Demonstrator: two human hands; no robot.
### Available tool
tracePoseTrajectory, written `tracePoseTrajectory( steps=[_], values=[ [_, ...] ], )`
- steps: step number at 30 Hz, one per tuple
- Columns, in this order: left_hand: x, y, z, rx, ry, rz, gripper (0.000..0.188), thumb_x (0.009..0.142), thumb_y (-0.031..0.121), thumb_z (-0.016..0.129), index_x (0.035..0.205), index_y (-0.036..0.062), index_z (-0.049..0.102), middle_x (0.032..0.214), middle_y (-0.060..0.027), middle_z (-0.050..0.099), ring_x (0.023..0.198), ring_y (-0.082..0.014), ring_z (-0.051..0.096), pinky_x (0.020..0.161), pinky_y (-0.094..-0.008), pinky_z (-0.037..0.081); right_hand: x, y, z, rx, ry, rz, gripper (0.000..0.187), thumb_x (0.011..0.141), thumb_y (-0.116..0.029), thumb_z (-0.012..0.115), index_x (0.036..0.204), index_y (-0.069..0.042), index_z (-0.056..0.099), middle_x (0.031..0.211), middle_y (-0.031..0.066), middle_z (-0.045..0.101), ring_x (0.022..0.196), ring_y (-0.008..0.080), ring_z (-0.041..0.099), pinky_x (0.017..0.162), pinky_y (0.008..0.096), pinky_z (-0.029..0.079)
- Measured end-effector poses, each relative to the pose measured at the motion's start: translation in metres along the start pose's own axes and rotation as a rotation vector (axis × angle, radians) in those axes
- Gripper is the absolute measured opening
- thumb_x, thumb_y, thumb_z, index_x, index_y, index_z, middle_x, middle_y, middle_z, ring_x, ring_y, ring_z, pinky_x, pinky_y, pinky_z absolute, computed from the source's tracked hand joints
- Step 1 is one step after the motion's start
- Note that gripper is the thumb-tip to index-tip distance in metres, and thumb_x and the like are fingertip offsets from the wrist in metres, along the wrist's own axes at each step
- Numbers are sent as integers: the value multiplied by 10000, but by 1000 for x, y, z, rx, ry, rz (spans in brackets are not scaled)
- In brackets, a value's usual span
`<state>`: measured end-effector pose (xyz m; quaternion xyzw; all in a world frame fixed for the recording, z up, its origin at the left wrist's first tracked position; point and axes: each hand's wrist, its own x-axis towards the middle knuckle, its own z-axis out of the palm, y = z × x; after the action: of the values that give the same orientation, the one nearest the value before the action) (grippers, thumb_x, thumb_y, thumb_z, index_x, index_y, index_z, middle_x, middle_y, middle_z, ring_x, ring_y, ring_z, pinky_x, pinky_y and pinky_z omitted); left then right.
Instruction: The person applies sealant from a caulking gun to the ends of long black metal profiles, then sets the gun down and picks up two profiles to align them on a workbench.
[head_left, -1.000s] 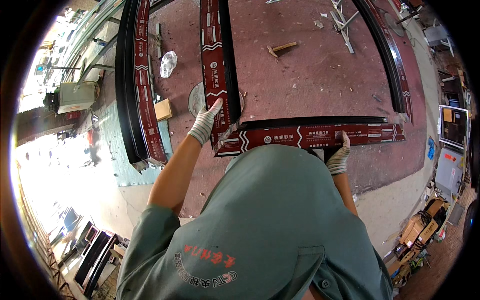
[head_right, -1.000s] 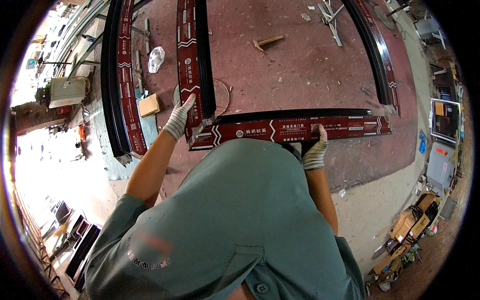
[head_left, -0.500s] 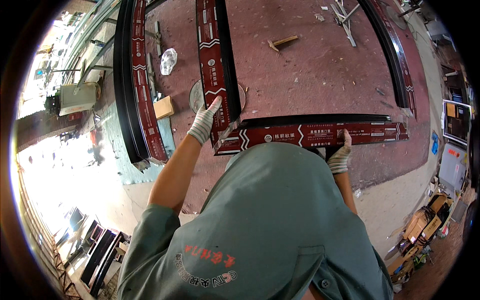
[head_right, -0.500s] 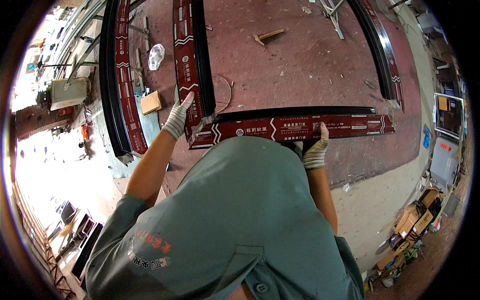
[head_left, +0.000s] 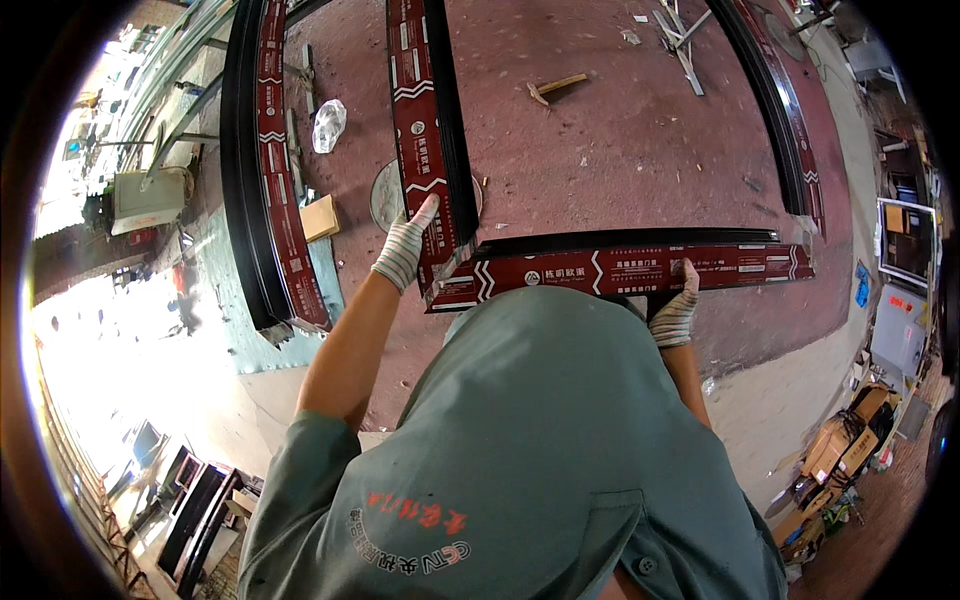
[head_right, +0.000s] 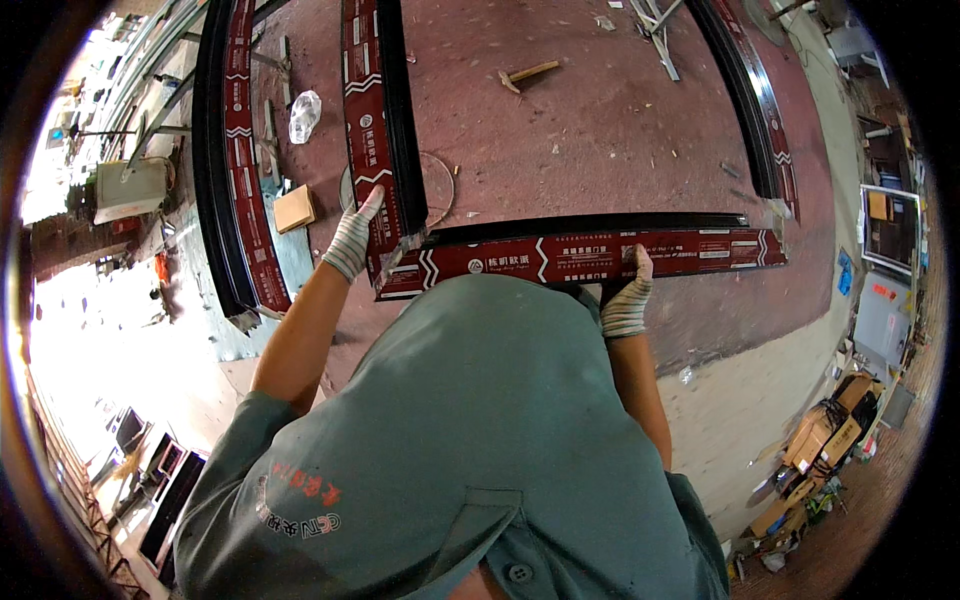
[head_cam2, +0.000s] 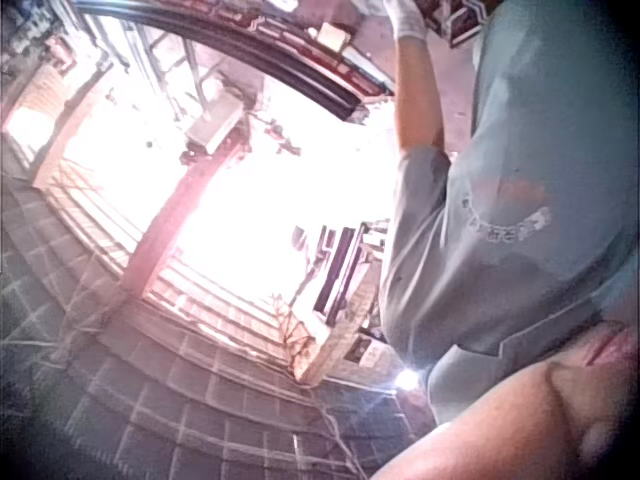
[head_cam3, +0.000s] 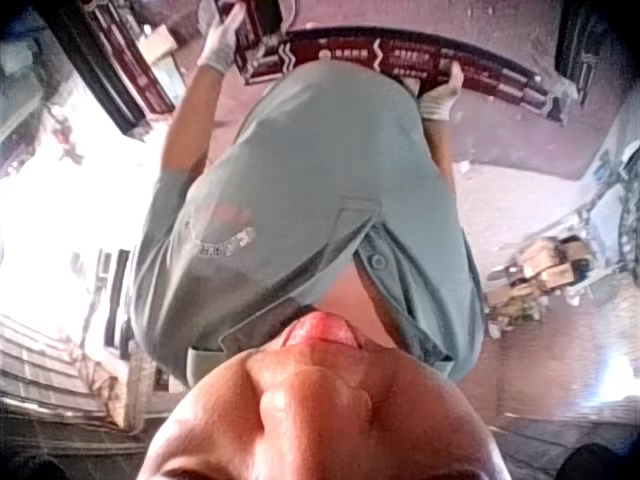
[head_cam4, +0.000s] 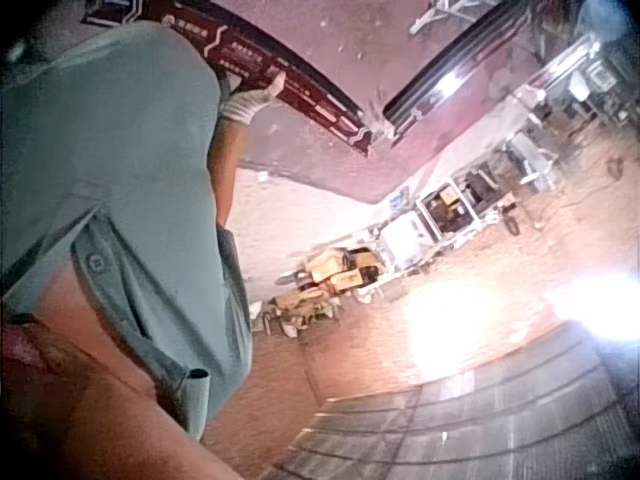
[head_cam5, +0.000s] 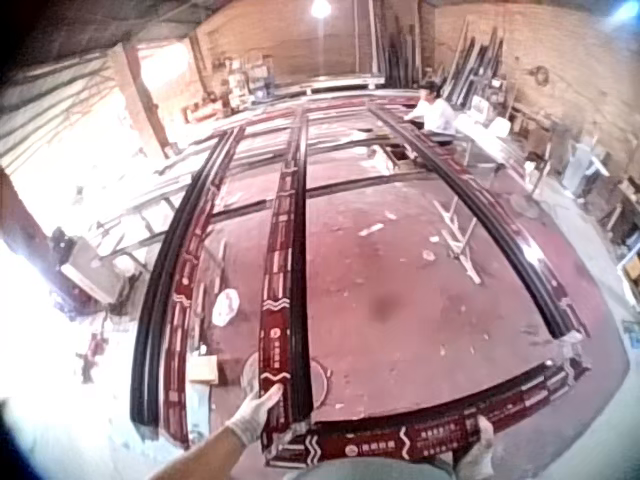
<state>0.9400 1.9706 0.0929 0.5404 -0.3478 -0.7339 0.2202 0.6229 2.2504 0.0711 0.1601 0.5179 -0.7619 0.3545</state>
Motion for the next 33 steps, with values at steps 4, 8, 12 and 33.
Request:
tracePoseTrajectory(
  steps=[4, 8, 12, 33],
  values=[
    [-4, 2, 2, 31, 24, -39, 532, 893, 372, 755, 1295, 91, 550, 1056, -36, 689, 850, -166, 694, 721, -326, 608, 0, -6, 5, -66, 46, 24, 408, 830, -397, 684, 1136, -134, 622, 1047, 33, 632, 960, 221, 616, 873, 429, 516],
    [-5, 1, 1, 38, 40, -29, 562, 887, 390, 759, 1304, 85, 537, 1056, -45, 687, 846, -176, 693, 713, -333, 608, 11, -3, 7, -39, 21, -16, 408, 821, -404, 696, 1130, -147, 622, 1036, 30, 626, 956, 216, 604, 862, 427, 514],
    [-9, 2, 4, 56, 79, -18, 626, 884, 383, 765, 1351, 60, 501, 1069, -55, 680, 878, -187, 692, 731, -326, 606, 5, -7, 15, -28, -7, 1, 299, 837, -364, 699, 1046, -164, 627, 993, -2, 627, 944, 179, 599, 847, 396, 507],
    [-81, -8, 51, 1367, 336, 475, 824, 718, 468, 842, 1448, 262, 520, 1586, -300, 145, 1292, -510, 432, 1047, -497, 470, -2, -7, 12, -28, 33, -10, 318, 842, -359, 692, 1072, -150, 624, 1016, 13, 619, 942, 193, 598, 871, 408, 508]
  ],
)
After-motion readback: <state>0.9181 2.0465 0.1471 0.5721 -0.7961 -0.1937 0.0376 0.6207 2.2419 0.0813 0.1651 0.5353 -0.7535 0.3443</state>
